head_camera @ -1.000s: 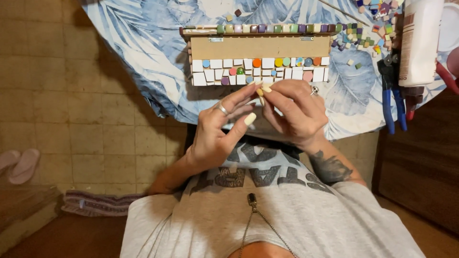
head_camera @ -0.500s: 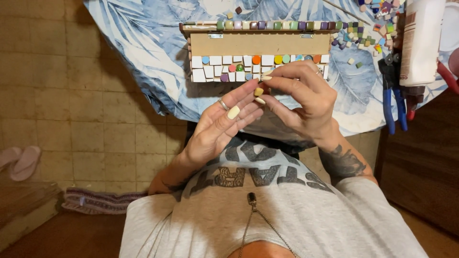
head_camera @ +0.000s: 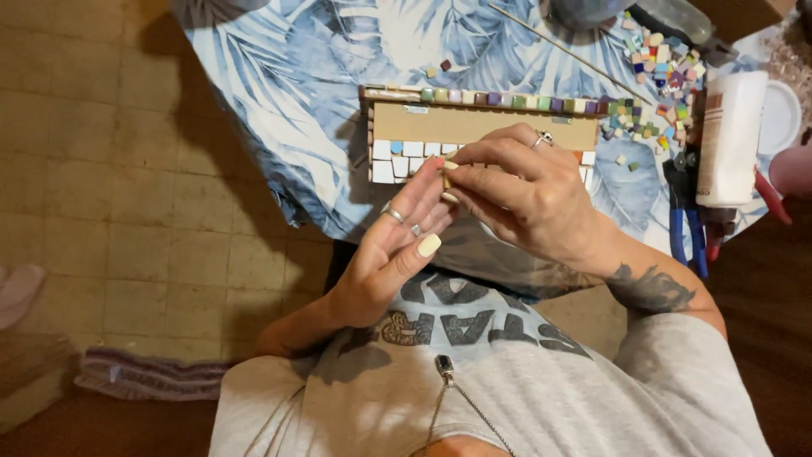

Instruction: Decorating a box by manually applying small mosaic tiles to its surface.

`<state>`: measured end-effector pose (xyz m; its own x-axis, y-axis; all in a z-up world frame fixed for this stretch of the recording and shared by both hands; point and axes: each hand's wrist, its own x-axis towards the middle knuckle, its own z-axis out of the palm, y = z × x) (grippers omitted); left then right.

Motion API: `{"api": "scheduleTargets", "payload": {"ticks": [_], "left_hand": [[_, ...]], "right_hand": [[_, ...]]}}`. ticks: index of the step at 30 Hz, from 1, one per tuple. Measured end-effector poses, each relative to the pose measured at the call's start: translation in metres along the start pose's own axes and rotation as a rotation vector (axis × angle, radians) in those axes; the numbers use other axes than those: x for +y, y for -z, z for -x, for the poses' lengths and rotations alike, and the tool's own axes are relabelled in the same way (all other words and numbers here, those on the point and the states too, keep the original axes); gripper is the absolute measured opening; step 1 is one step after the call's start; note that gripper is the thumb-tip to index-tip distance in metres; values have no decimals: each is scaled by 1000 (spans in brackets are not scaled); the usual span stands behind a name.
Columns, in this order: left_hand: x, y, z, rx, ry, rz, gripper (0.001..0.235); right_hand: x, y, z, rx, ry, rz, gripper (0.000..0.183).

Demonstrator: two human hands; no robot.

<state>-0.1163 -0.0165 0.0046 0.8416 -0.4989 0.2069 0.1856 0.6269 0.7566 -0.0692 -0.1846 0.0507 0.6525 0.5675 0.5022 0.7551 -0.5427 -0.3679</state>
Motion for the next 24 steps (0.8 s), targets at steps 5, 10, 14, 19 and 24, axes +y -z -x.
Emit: {"api": "scheduleTargets", "payload": {"ticks": [5, 10, 14, 19, 24], "left_hand": [[8, 0, 2, 93, -134, -141, 58], [18, 1, 5, 333, -358, -445, 43], [21, 5, 9, 457, -389, -449, 32], [23, 11, 11, 460, -365, -494, 27], [23, 14, 10, 455, -398, -533, 23]], "right_hand": [[31, -5, -11, -73, 5, -91, 8], [50, -13, -32, -67, 103, 44, 13], [51, -20, -41, -72, 184, 114, 12], [53, -27, -44, -50, 203, 185, 12], [49, -27, -50, -65, 225, 168, 11]]}}
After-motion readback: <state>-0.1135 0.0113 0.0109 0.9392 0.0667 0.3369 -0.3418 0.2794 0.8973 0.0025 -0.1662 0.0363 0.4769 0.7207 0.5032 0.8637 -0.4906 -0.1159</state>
